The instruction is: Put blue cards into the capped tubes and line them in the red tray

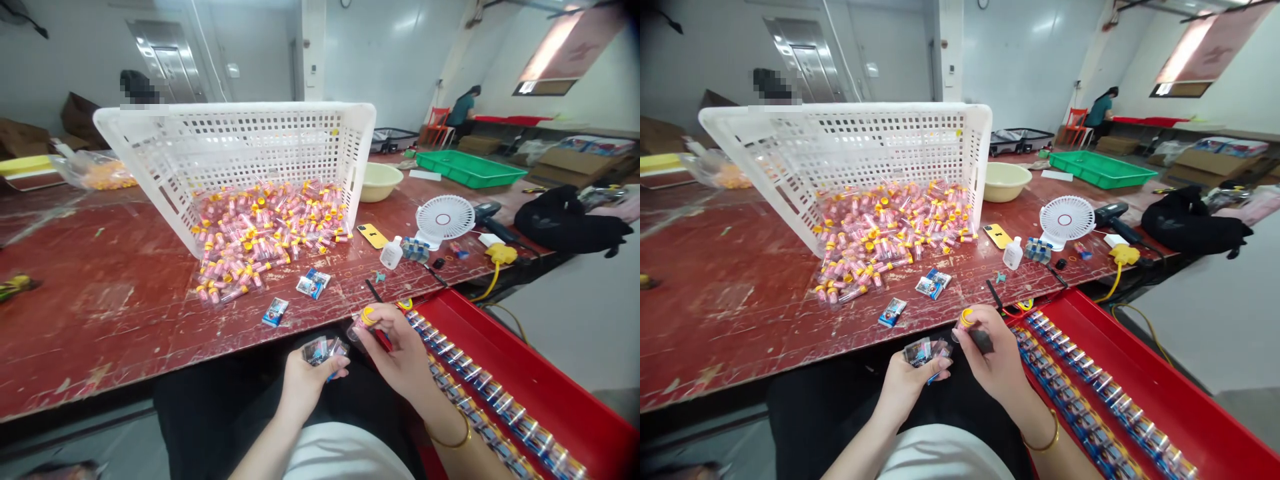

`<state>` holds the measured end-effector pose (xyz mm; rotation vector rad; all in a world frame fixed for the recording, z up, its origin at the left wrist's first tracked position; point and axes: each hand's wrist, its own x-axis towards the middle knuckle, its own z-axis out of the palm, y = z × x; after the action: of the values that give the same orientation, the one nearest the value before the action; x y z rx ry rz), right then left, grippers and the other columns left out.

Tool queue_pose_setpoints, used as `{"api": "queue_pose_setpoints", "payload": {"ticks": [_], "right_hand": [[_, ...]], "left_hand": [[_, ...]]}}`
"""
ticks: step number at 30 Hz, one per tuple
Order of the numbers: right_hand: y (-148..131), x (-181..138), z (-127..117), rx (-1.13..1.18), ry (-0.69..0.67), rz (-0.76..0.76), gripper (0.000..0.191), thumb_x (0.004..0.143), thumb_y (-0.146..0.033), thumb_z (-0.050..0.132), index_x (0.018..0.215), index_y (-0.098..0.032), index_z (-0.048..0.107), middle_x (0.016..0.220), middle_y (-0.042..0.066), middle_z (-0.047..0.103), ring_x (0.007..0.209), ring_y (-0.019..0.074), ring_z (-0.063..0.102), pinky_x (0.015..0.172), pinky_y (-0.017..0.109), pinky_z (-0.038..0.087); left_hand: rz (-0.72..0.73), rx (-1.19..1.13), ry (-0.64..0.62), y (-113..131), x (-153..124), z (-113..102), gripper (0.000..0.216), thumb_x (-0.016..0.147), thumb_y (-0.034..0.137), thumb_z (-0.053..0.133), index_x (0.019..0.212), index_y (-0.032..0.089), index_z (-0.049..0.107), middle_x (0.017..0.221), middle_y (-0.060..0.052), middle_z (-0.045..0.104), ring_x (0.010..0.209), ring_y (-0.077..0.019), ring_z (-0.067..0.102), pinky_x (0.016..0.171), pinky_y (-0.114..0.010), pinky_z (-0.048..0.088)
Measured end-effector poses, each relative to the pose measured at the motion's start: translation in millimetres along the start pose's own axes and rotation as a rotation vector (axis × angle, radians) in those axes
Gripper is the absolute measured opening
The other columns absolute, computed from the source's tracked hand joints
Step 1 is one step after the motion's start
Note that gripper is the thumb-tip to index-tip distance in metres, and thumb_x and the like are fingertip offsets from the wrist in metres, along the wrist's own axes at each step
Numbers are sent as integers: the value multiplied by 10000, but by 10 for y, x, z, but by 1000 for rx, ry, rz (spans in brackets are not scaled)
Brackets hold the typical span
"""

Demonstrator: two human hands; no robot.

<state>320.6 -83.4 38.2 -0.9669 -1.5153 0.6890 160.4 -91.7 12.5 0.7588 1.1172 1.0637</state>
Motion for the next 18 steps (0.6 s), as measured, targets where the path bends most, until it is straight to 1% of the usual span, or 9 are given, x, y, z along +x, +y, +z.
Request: {"api": "queue_pose_setpoints", "payload": {"ticks": [2,3,7,11,12,13,16,18], "right_hand": [[-26,15,9,-85,-3,-64,195,834,-120,587,973,-237,517,952,40,573,884,164,593,800,320,504],[-30,22,21,-109,-26,-78,201,833,-115,584,979,-237,517,956,41,574,895,169,589,808,327,501],[-27,23,89,-102,-134,-61,190,836,-118,572,973,-241,526,977,44,582,880,171,594,777,324,507],[-21,-14,134,-65,-123,-48,197,813,-136,613,963,-244,545,940,43,597,887,185,605,793,345,508],[-9,-21,140,-39,-119,-19,185,808,-155,627,954,-242,551,933,45,605,887,189,611,791,347,512],[12,-25,144,12,-122,43,169,807,-184,640,942,-239,553,926,46,616,879,190,622,780,345,520],[114,-25,152,292,-139,359,207,787,-299,686,907,-224,535,904,46,663,822,187,661,739,341,549],[186,-37,162,458,-133,524,247,775,-356,699,878,-208,529,891,47,684,818,188,672,764,352,551]], "left_hand": [[17,8,11,5,11,-15,356,506,272,880,764,82,725,649,-57,714,557,-178,666,597,-304,599],[21,6,7,6,16,-21,357,506,270,880,765,81,724,651,-57,715,554,-177,666,597,-301,598],[27,-12,-9,-23,30,-59,370,528,262,870,811,82,714,660,-50,721,552,-175,667,605,-298,589],[19,0,-26,-66,15,-95,336,553,263,860,792,88,700,652,-48,722,551,-175,669,600,-287,572],[19,-6,-30,-69,1,-94,341,548,265,863,790,88,700,639,-46,719,543,-171,666,585,-274,564],[21,-17,-36,-67,-16,-87,352,540,267,867,794,87,703,635,-47,718,540,-169,664,571,-263,555],[-24,-101,-73,-33,-78,-37,410,562,315,858,872,87,714,741,-92,740,613,-201,689,560,-273,558],[-111,-166,-96,5,-108,4,434,629,369,816,944,90,710,854,-136,745,714,-238,707,588,-304,575]]}}
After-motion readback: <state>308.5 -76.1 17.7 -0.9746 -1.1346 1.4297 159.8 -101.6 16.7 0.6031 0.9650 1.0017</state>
